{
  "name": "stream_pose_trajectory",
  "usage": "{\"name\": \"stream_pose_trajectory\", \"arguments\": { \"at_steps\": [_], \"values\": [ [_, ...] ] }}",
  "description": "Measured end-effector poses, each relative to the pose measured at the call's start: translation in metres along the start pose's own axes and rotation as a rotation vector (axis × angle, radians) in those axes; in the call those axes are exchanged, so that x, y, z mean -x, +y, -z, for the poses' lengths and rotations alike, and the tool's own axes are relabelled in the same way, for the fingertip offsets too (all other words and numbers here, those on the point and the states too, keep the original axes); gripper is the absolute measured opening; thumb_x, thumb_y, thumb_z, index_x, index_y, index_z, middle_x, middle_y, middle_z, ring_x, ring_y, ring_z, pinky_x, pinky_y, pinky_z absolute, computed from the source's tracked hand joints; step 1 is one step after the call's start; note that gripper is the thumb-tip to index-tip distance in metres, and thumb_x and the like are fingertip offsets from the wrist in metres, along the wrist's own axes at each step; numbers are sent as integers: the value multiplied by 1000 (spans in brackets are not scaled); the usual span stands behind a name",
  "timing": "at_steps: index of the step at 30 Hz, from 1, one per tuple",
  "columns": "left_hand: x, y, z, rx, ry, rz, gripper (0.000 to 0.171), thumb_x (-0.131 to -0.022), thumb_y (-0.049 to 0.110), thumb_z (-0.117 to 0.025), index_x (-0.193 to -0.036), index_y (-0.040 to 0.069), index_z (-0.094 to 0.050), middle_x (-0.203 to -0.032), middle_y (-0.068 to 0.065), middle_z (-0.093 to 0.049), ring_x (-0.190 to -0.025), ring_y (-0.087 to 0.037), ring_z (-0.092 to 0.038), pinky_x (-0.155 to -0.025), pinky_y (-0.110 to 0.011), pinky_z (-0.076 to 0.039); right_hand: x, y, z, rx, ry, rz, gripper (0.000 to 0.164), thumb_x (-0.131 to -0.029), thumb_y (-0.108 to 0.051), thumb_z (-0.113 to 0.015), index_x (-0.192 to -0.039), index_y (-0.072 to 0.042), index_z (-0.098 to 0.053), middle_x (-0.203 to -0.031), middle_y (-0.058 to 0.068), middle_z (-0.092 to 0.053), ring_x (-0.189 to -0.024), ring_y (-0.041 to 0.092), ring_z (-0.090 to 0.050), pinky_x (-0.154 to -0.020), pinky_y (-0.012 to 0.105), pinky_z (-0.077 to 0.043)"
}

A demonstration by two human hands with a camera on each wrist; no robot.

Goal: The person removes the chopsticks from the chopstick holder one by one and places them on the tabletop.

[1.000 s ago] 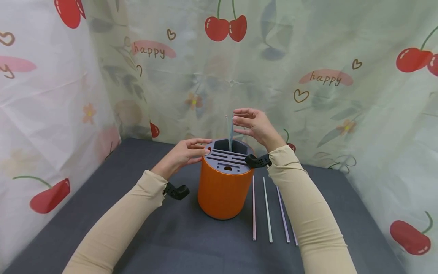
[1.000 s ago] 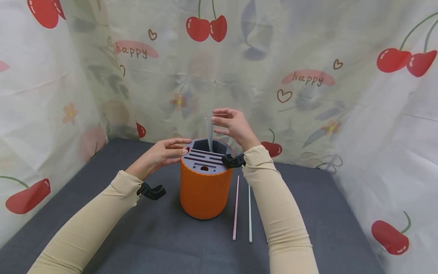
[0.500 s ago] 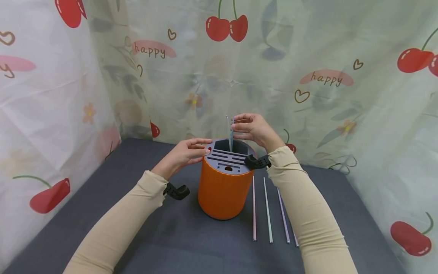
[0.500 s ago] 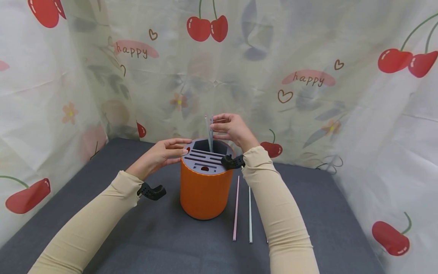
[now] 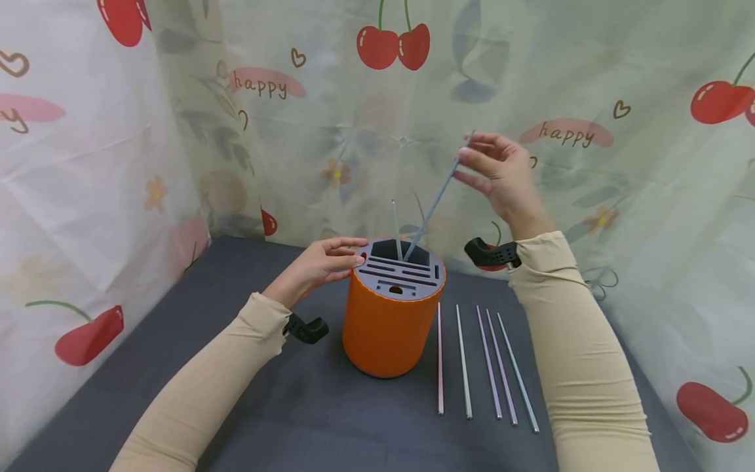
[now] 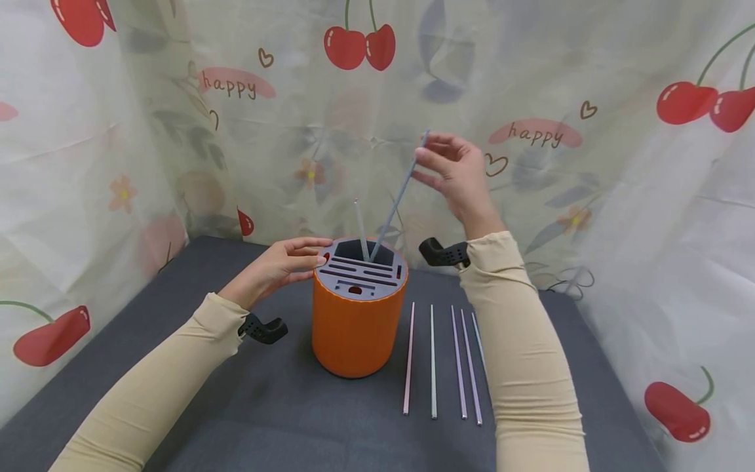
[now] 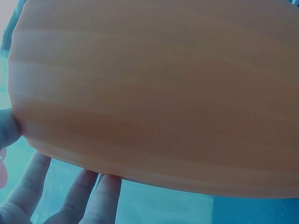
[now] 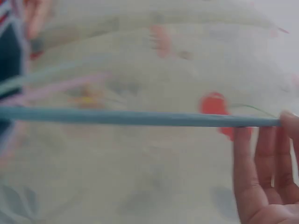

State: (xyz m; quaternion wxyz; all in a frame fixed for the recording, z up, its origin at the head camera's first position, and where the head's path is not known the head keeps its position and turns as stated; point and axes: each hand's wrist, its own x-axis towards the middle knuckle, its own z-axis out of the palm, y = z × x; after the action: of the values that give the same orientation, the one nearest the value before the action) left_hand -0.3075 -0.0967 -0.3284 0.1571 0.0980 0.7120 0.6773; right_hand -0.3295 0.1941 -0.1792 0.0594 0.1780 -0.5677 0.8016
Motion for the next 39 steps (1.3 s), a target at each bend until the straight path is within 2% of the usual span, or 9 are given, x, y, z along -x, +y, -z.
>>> {"name": "stream_pose_trajectory", "arguments": {
  "at_steps": [5,11,18,22,25,27,31,33,39],
  "values": [
    [1,1,0,7,-11,-1,47,-90,20,-71,-135,21,-58,-140,-7,-49,-131,-22,-47,-107,-42,-42,7,-42,25,-169,135,137,28,-80,11,-71,-106,3,-65,-95,10,-61,-76,22,-66,-67,36,-60],
    [0,0,1,14,-11,2,48,-89,19,-71,-135,20,-57,-137,-8,-52,-129,-23,-49,-108,-42,-42,22,-51,76,-129,249,120,29,-79,9,-73,-106,1,-67,-97,8,-60,-73,20,-66,-61,32,-59],
    [0,-1,2,10,-29,-25,48,-90,19,-71,-136,17,-57,-136,-10,-53,-128,-24,-50,-109,-44,-40,45,-4,148,124,298,-71,28,-81,0,-74,-106,-12,-73,-95,-1,-65,-78,10,-66,-65,25,-58],
    [0,-1,1,14,-33,-31,47,-90,19,-70,-135,17,-57,-136,-10,-54,-128,-24,-50,-108,-44,-41,60,30,183,245,272,-215,20,-87,-3,-69,-97,-20,-73,-86,-7,-68,-76,5,-67,-64,22,-58],
    [1,0,1,17,-28,-31,46,-90,19,-70,-134,18,-58,-135,-9,-55,-127,-23,-51,-108,-43,-41,72,58,205,418,225,-327,18,-91,-8,-66,-97,-24,-68,-83,-14,-68,-76,0,-66,-65,20,-57],
    [1,0,1,18,-26,-32,45,-90,19,-70,-134,18,-58,-134,-8,-55,-127,-23,-52,-108,-43,-41,81,77,216,568,187,-385,18,-93,-12,-65,-110,-18,-67,-82,-18,-67,-76,-3,-65,-67,20,-57],
    [1,0,0,15,-30,-31,46,-90,20,-71,-134,18,-58,-135,-8,-55,-127,-23,-51,-108,-43,-41,98,108,233,787,130,-475,46,-94,-15,-63,-133,7,-51,-82,-19,-65,-77,-3,-63,-69,21,-57],
    [1,-1,0,15,-37,-32,47,-90,19,-70,-135,18,-57,-136,-8,-54,-127,-23,-51,-108,-43,-41,106,120,239,818,124,-517,51,-94,-13,-64,-133,14,-47,-82,-15,-66,-77,-1,-63,-68,23,-57],
    [2,0,0,18,-32,-19,47,-90,20,-70,-135,18,-57,-136,-8,-54,-127,-23,-52,-108,-43,-41,120,145,250,783,139,-601,46,-91,-6,-65,-128,18,-50,-78,-8,-67,-71,5,-63,-64,25,-57]
  ]
}}
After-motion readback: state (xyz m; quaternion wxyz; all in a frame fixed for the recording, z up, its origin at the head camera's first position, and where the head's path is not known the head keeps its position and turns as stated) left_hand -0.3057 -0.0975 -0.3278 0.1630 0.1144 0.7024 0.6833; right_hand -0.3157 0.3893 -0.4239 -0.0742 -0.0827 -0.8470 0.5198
